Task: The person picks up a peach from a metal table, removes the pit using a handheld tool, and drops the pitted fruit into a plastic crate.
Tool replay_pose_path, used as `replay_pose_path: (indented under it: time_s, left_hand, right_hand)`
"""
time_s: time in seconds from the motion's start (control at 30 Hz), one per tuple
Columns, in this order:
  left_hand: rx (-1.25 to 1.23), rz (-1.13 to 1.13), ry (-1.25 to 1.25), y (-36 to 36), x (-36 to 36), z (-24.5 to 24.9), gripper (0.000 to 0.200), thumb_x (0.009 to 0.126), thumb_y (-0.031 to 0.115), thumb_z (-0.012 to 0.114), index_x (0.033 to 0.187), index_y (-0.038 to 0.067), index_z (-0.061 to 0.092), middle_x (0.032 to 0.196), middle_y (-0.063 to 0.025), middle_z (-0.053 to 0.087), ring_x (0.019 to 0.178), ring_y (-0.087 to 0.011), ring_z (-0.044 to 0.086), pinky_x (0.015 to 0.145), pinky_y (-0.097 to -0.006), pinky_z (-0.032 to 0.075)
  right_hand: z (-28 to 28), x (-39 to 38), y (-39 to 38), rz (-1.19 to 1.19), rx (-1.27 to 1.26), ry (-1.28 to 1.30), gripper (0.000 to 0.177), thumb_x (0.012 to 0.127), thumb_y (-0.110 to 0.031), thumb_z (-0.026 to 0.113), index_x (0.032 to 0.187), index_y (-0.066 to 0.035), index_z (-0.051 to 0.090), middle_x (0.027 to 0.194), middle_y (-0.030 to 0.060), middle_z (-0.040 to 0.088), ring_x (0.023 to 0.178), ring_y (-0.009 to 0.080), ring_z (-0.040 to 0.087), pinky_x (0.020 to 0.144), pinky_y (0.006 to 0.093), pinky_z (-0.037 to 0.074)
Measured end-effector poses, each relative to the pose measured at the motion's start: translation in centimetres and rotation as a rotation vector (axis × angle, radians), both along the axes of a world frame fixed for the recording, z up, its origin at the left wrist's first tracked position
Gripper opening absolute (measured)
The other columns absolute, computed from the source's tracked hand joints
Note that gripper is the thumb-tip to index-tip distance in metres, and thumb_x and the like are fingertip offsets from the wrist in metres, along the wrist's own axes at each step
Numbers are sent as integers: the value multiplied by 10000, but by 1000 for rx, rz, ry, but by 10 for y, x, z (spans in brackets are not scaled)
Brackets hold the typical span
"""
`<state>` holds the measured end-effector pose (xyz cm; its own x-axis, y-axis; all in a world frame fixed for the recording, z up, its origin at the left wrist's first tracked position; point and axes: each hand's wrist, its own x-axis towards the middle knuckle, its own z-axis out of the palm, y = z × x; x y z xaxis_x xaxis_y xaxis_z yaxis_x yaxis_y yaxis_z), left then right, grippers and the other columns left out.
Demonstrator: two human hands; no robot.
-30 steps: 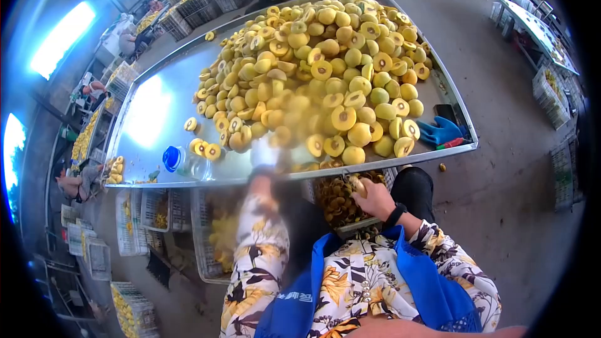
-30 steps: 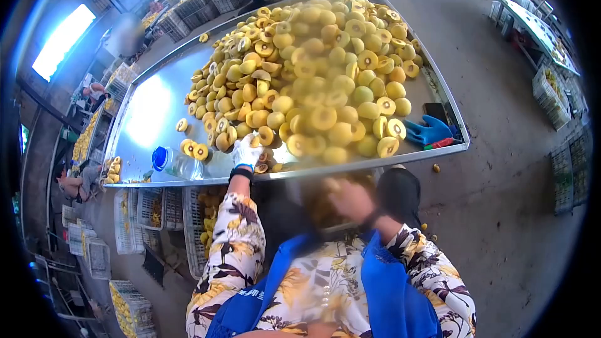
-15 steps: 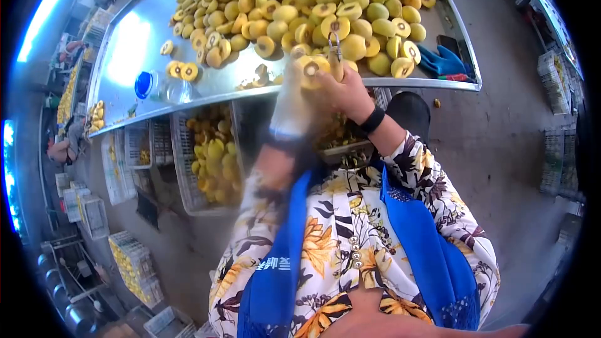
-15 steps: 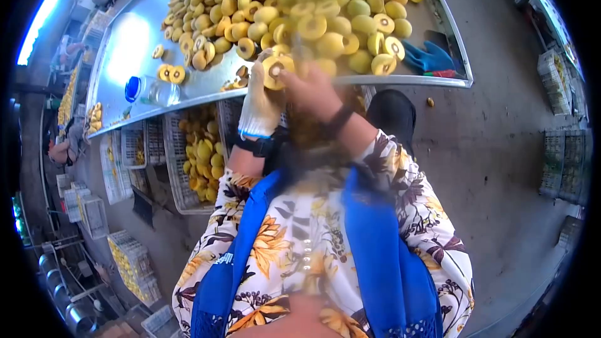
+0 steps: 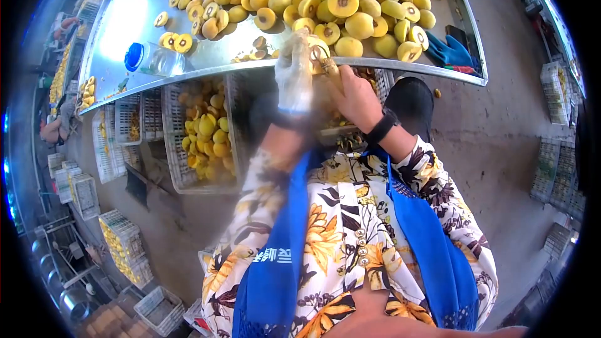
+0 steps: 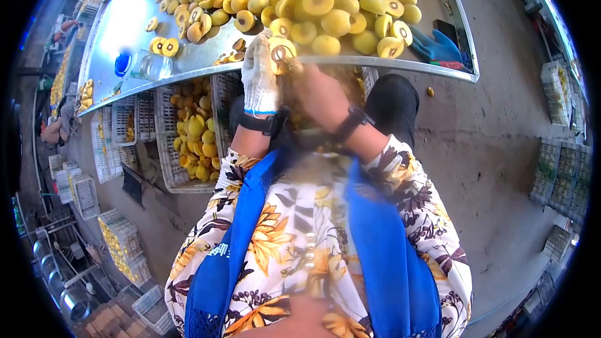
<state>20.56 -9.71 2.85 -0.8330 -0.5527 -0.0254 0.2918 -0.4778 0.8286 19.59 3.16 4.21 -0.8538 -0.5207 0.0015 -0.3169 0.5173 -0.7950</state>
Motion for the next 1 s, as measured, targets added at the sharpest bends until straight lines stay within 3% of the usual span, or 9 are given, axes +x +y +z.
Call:
replay_pose_path:
  time_s: [0.43,0.67,0.77,0.97,1.0]
  left_hand:
    - [-143,-62,-24,10,5,-10,299,950,264,481,1116,19,532,977,-78,599,800,-133,586,664,-260,510]
    - [43,-282,-176,-13,6,-13,410,963,394,380,1030,15,521,873,-128,599,714,-189,587,589,-270,501]
    - [226,-462,-181,-29,1,-19,411,931,406,456,1019,11,528,881,-142,601,718,-217,594,613,-317,510]
    - [378,-45,-197,-13,4,-23,323,905,314,521,980,2,558,816,-117,597,680,-191,592,618,-279,492]
    - [319,8,-178,-13,2,-32,290,894,290,537,980,13,538,817,-123,590,670,-219,592,591,-320,498]
  right_hand:
    - [-17,13,1,-33,8,-15,256,831,-160,564,879,24,392,697,276,552,685,456,537,586,498,418]
    - [-7,15,4,152,35,-84,242,817,-147,551,871,43,410,711,283,555,728,465,541,628,482,429]
    - [-14,13,-2,142,89,-136,226,808,-144,548,878,41,438,724,286,559,744,458,551,648,465,444]
    - [-14,15,-9,130,-35,-221,258,794,-166,555,940,34,483,766,264,585,729,412,590,672,433,468]
    - [-15,19,-10,131,-78,-251,270,792,-170,557,953,34,488,772,258,589,723,403,595,673,431,470]
